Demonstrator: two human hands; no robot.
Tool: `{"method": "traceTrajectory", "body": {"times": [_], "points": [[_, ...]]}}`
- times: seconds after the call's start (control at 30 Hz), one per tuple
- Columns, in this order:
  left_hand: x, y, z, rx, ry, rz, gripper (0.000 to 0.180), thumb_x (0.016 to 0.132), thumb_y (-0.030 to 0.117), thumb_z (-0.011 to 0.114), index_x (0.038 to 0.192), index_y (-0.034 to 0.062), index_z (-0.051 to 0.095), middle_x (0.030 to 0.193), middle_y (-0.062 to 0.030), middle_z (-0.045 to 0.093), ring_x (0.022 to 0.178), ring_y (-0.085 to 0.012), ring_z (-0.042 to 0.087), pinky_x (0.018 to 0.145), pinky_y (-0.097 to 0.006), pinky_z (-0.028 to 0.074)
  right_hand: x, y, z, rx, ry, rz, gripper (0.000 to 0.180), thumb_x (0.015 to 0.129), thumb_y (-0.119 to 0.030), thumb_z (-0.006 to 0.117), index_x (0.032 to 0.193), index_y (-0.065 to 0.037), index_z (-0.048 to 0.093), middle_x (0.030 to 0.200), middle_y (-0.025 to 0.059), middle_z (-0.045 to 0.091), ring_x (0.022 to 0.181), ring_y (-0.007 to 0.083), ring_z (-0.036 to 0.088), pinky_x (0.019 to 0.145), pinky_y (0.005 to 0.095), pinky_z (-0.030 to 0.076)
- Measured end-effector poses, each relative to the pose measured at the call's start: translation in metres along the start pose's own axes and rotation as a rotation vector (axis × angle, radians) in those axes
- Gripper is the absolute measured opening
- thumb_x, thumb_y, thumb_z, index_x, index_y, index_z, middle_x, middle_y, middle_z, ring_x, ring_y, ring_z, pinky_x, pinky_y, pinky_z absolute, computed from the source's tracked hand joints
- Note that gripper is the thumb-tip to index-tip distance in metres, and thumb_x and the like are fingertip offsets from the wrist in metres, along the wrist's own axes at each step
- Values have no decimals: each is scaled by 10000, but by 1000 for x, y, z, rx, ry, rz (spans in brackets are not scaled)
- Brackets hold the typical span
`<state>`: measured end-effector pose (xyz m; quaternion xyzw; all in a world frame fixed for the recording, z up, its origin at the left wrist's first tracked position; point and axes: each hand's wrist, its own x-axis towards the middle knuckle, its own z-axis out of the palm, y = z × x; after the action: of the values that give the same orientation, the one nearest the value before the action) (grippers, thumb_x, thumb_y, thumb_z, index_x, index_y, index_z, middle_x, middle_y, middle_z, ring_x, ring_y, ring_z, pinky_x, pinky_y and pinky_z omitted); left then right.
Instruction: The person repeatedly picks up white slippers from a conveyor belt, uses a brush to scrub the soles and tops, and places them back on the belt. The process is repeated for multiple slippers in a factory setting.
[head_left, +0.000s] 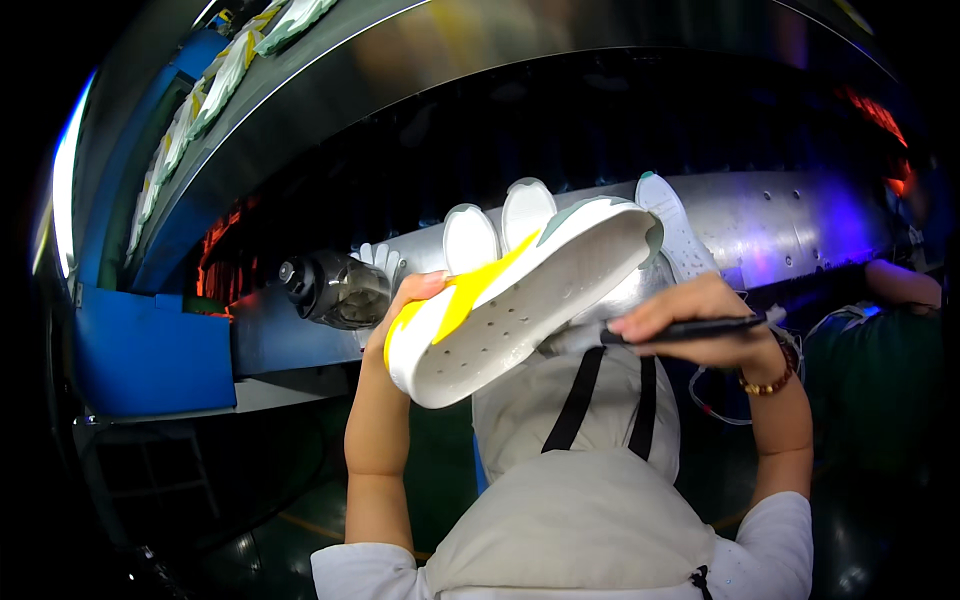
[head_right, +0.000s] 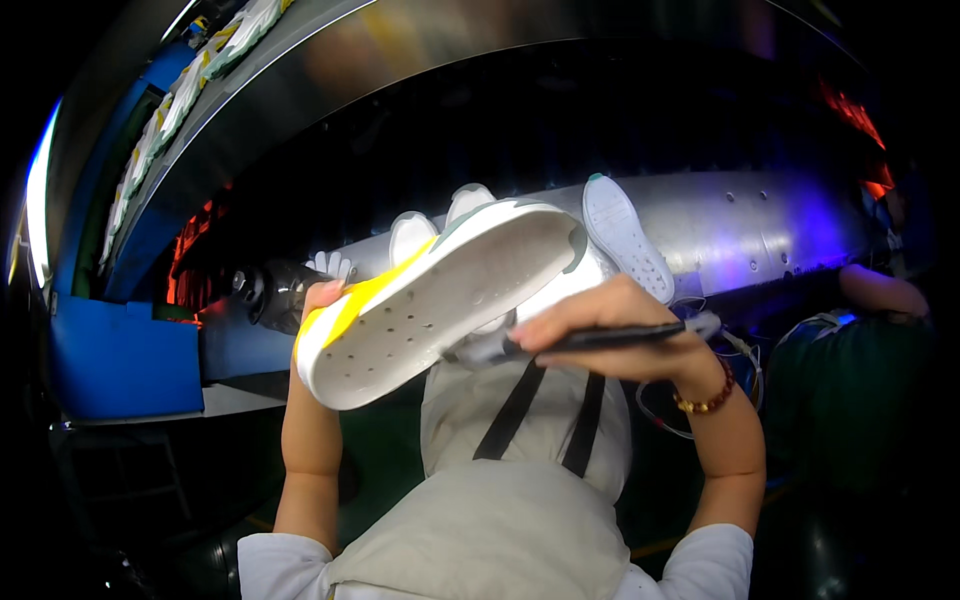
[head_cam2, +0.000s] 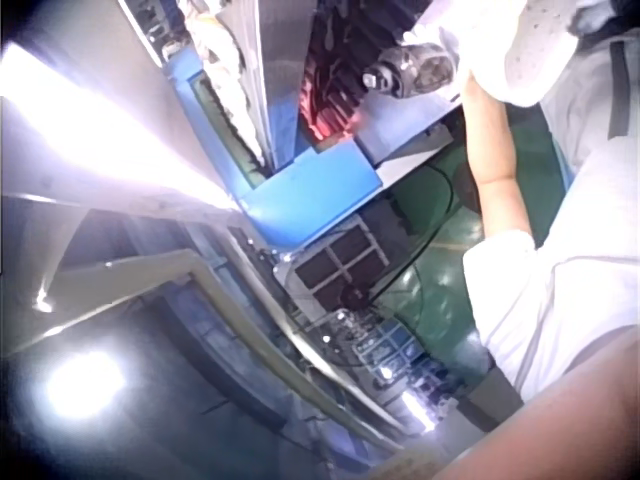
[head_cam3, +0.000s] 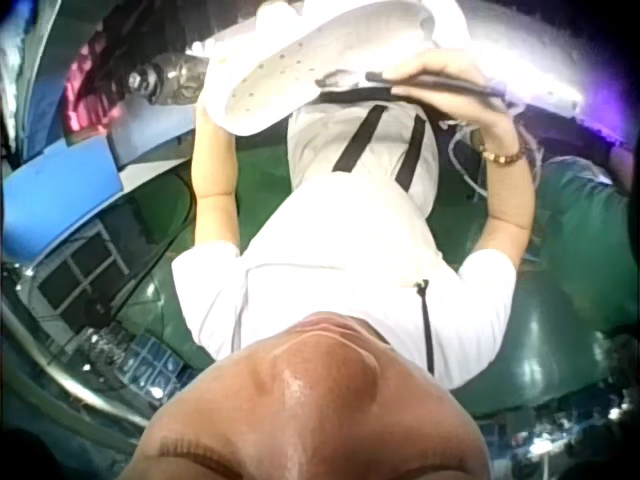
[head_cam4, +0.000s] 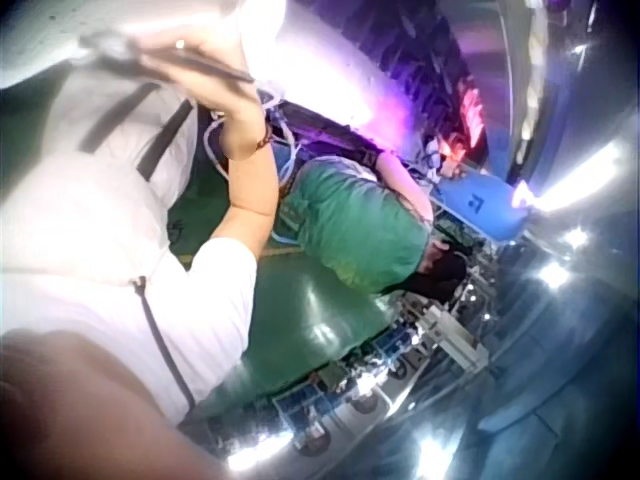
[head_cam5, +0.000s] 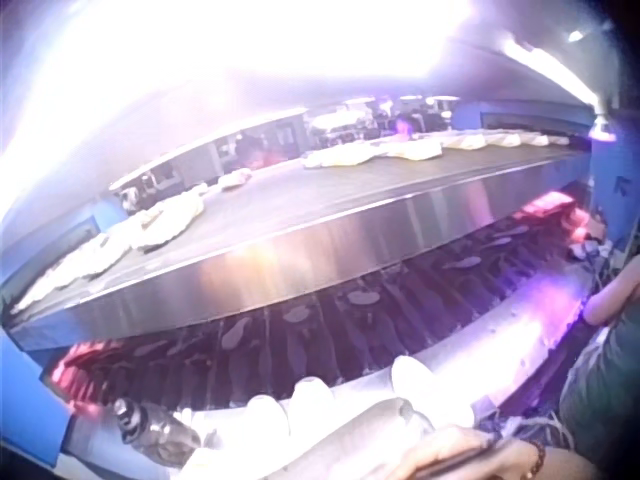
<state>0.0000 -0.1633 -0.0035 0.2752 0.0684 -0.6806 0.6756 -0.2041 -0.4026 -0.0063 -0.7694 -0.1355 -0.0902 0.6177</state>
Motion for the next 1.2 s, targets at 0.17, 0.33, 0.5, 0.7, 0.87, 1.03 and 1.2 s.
{"method": "traceTrajectory", "body": {"times": [0.17,0.33,0.5,0.7,0.87,1.03,1.2], "points": [[37,-16,-10,-32,-414,329,660,785,524,399,1213,25,355,1160,-184,456,996,-234,520,782,-334,475,-1,-30,1,78,50,-82,176,660,-44,662,828,-11,622,831,140,626,735,194,627,656,250,505],[73,-49,25,89,-224,504,769,769,644,218,1272,62,239,1183,-237,381,1025,-383,451,820,-467,419,23,-4,17,95,327,253,182,685,-54,642,854,9,614,707,69,615,600,66,559,520,157,435],[81,-58,25,10,-8,616,762,770,656,153,1277,94,242,1204,-149,402,1035,-357,455,833,-480,409,36,1,40,41,416,223,135,695,-52,613,818,5,607,717,74,616,579,86,565,516,183,442],[68,-48,20,0,-106,597,792,754,675,157,1256,78,298,1129,-183,466,978,-371,501,854,-494,396,6,-11,44,-225,-36,-173,157,635,-36,630,790,-21,610,690,99,615,543,160,592,507,228,475],[78,-60,31,-4,-267,626,758,775,640,169,1269,72,261,1142,-196,445,1009,-356,483,855,-491,398,24,-2,25,172,305,100,170,693,-35,625,859,0,612,768,88,627,605,83,577,529,179,458],[74,-54,33,1,-237,652,852,710,728,141,1286,106,224,1185,-206,399,1026,-372,462,842,-505,400,16,-11,33,138,57,-83,176,678,-42,653,848,-14,619,819,110,629,699,129,607,627,209,482],[71,-44,37,72,-142,790,831,714,712,238,1251,80,290,1147,-173,417,1052,-347,433,865,-555,348,5,7,23,100,356,55,182,661,-18,657,839,-39,627,786,77,620,659,130,577,615,223,470]]}}
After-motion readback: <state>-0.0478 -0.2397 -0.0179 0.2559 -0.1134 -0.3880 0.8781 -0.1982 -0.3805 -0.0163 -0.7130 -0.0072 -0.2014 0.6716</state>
